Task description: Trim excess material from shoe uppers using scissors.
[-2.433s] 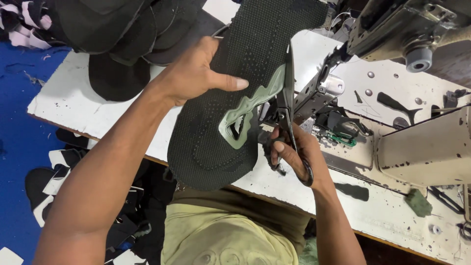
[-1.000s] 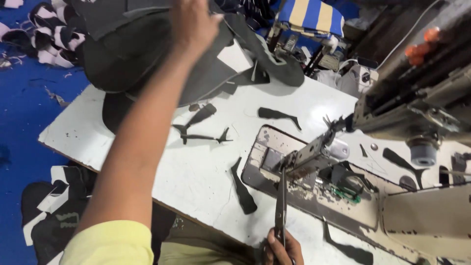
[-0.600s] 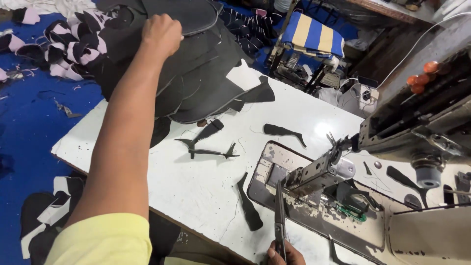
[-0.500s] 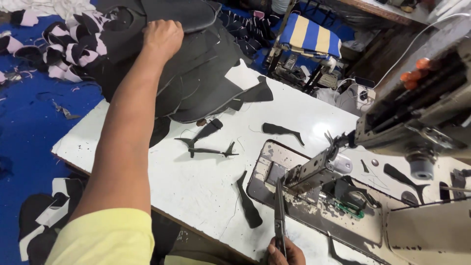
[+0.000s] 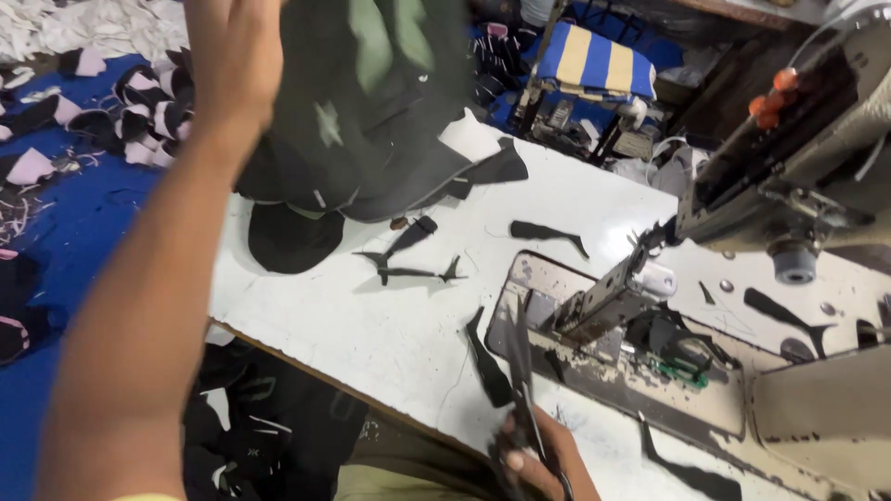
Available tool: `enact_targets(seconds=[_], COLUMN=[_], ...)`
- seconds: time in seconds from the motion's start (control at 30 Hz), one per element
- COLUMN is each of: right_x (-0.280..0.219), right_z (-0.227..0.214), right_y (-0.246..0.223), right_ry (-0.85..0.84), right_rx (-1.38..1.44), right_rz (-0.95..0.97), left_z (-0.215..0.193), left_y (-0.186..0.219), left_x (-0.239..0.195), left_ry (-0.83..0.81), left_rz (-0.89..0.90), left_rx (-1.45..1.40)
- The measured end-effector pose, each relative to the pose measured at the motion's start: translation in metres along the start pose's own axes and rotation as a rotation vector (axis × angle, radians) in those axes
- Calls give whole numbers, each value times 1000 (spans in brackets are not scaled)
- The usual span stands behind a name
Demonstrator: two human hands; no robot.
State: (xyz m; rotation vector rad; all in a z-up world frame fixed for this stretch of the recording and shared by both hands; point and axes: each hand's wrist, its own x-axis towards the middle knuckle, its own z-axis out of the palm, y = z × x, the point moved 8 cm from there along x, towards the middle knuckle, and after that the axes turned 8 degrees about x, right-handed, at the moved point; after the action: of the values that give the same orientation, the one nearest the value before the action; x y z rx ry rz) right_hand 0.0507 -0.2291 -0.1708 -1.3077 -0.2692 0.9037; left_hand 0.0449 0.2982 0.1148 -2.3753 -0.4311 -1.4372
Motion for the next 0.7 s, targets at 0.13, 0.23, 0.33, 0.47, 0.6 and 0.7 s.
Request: enact_targets(seconds=[0.13, 0.23, 0.33, 0.47, 0.6, 0.7], right_x=[-3, 9, 13, 8, 11, 3], right_z=[73, 82, 74, 61, 38, 47], right_y=[-83, -99, -110, -95, -38, -39], right_ry=[-347, -339, -301, -329, -244, -251], right_rx=[-341, -519, -646, -615, -325, -182], right_rz=[-276, -258, -304, -302, -13, 9], left_z=[-97, -94, -91, -83, -85, -96], left_y=[112, 164, 200, 225, 216, 215], left_x=[-36, -93, -129, -147, -157, -154], left_ry=[-77, -156, -466, -809, -662, -546], left_rz=[-720, -883, -923, -741, -696, -759], left_rx=[-1417, -1688, -1750, -1738, -1805, -1829])
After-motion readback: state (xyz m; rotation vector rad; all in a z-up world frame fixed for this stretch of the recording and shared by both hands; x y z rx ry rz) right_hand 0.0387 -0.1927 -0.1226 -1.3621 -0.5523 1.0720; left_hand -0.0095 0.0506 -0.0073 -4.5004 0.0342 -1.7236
